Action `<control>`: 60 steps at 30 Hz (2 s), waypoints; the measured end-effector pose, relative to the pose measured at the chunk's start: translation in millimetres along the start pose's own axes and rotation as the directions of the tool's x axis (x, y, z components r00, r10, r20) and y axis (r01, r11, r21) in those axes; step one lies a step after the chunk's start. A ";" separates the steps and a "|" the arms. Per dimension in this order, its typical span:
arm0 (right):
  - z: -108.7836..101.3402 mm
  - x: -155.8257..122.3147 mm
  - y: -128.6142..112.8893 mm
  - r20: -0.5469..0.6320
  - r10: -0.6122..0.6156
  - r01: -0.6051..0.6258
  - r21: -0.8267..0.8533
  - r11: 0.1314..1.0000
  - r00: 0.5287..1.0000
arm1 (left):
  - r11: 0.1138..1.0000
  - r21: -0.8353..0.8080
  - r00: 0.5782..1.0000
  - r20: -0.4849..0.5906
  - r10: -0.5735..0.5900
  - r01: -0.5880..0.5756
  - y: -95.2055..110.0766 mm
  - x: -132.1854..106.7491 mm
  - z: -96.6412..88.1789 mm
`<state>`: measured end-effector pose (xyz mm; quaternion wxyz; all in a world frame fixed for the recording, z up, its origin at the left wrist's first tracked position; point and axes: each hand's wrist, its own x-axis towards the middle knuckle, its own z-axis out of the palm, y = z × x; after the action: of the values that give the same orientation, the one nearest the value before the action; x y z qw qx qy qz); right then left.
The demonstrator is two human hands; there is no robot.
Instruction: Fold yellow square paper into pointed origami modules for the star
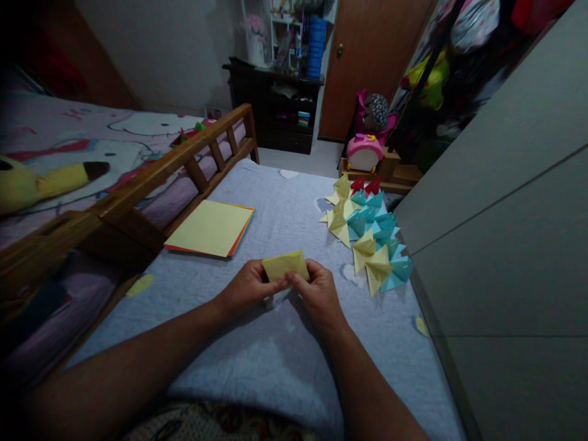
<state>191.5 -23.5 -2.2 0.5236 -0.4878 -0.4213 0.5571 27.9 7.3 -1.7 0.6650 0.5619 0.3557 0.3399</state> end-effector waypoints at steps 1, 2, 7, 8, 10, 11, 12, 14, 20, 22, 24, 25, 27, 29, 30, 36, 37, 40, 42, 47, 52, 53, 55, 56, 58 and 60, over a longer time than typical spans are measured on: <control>0.2 -0.4 -0.8 0.004 0.000 0.000 0.002 1.000 1.000 | 1.000 -0.004 1.000 0.006 0.000 0.000 0.5 0.0 0.0; 0.1 -0.7 -1.4 0.007 -0.003 0.003 0.003 1.000 1.000 | 1.000 -0.002 1.000 0.011 -0.003 0.003 0.9 -0.1 -0.1; -3.0 -0.8 -2.0 -0.029 -0.026 0.026 0.000 1.000 0.999 | 0.997 0.071 1.000 0.003 -0.012 0.012 -1.1 -1.5 -1.8; -3.7 -0.9 -2.0 -0.038 -0.030 0.031 0.005 1.000 0.999 | 0.996 0.088 1.000 0.001 -0.015 0.014 -2.1 -1.9 -2.2; -4.8 -1.3 -2.2 -0.040 -0.039 0.040 0.020 0.999 0.998 | 0.993 0.118 1.000 -0.004 -0.020 0.021 -3.9 -2.2 -2.8; -4.9 -1.7 -2.6 -0.041 -0.044 0.045 0.026 0.999 0.998 | 0.992 0.127 1.000 -0.002 -0.021 0.021 -4.7 -2.2 -3.0; -4.8 -2.2 -3.1 -0.043 -0.049 0.051 0.029 0.998 0.998 | 0.991 0.131 1.000 0.002 -0.020 0.019 -5.2 -2.1 -3.1; -3.9 -3.2 -4.5 -0.054 -0.058 0.059 0.027 0.998 0.997 | 0.990 0.137 1.000 0.017 -0.019 0.016 -5.4 -1.9 -3.0; -2.1 -4.1 -7.9 -0.076 -0.067 0.065 -0.034 0.997 0.995 | 0.989 0.150 1.000 0.019 -0.019 0.016 -3.0 -2.5 -1.6; -3.0 -4.1 -6.8 -0.060 -0.085 0.080 -0.070 0.994 0.995 | 0.987 0.163 1.000 0.012 -0.013 0.011 -2.9 -2.8 -1.8; -4.0 -4.1 -5.0 -0.055 -0.108 0.101 -0.114 0.988 0.993 | 0.984 0.176 1.000 0.008 -0.009 0.008 -3.1 -3.0 -2.3; -4.4 -4.0 -4.2 -0.063 -0.121 0.112 -0.135 0.985 0.991 | 0.983 0.181 1.000 0.007 -0.008 0.007 -3.2 -3.0 -2.5; -4.7 -3.8 -3.2 -0.095 -0.148 0.130 -0.170 0.977 0.984 | 0.981 0.194 1.000 0.006 -0.008 0.007 -3.4 -3.2 -2.8; -4.8 -3.6 -3.6 -0.118 -0.161 0.137 -0.183 0.973 0.980 | 0.978 0.208 1.000 -0.002 -0.009 0.009 -3.3 -3.4 -2.8; -4.9 -3.6 -4.2 -0.118 -0.161 0.138 -0.185 0.973 0.980 | 0.977 0.214 1.000 -0.006 -0.011 0.012 -3.2 -3.5 -2.7; -7.1 -5.2 -8.4 -0.102 -0.155 0.136 -0.171 0.976 0.983 | 0.983 0.184 0.999 0.020 -0.025 0.021 -2.8 -3.6 -2.3; -7.3 -5.4 -8.6 -0.104 -0.151 0.133 -0.166 0.977 0.983 | 0.984 0.177 0.999 0.025 -0.030 0.025 -2.9 -3.7 -2.5; -6.6 -5.8 -8.8 -0.109 -0.142 0.126 -0.143 0.982 0.984 | 0.988 0.148 0.999 0.029 -0.041 0.036 -2.9 -3.7 -3.6; -5.6 -5.5 -8.9 -0.121 -0.147 0.131 -0.129 0.983 0.982 | 0.993 0.107 0.998 0.034 -0.052 0.048 -2.4 -3.4 -4.7; -4.7 -2.6 -4.5 -0.091 -0.153 0.151 -0.022 0.988 0.984 | 0.994 -0.099 0.999 0.017 -0.051 0.053 0.6 -1.0 -6.6; -7.5 1.1 6.5 0.063 -0.115 0.121 -0.092 0.988 0.991 | 0.990 -0.137 0.999 -0.024 -0.027 0.023 -0.3 1.4 -6.9; -8.1 1.5 7.8 0.066 -0.110 0.118 -0.123 0.985 0.992 | 0.993 -0.119 0.999 -0.041 -0.020 0.015 -0.7 1.7 -7.6; -9.2 1.7 8.6 0.052 -0.117 0.124 -0.167 0.978 0.992 | 0.999 -0.039 0.993 -0.114 0.030 -0.035 -1.1 1.6 -10.4; -9.4 1.5 8.1 0.044 -0.125 0.131 -0.178 0.975 0.991 | 0.997 0.027 0.984 -0.158 0.077 -0.074 -0.8 1.3 -12.2; -9.2 0.6 6.1 0.040 -0.128 0.133 -0.195 0.972 0.991 | 0.971 0.176 0.961 -0.197 0.195 -0.161 0.4 0.1 -16.1; -8.2 -0.3 3.9 0.038 -0.128 0.133 -0.212 0.968 0.991 | 0.925 0.292 0.946 -0.140 0.294 -0.244 2.0 -1.7 -18.8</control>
<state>198.9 -24.6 -7.4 0.4984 -0.5059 -0.5164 0.4786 10.8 15.6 -1.7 0.4936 0.6579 0.3770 0.4260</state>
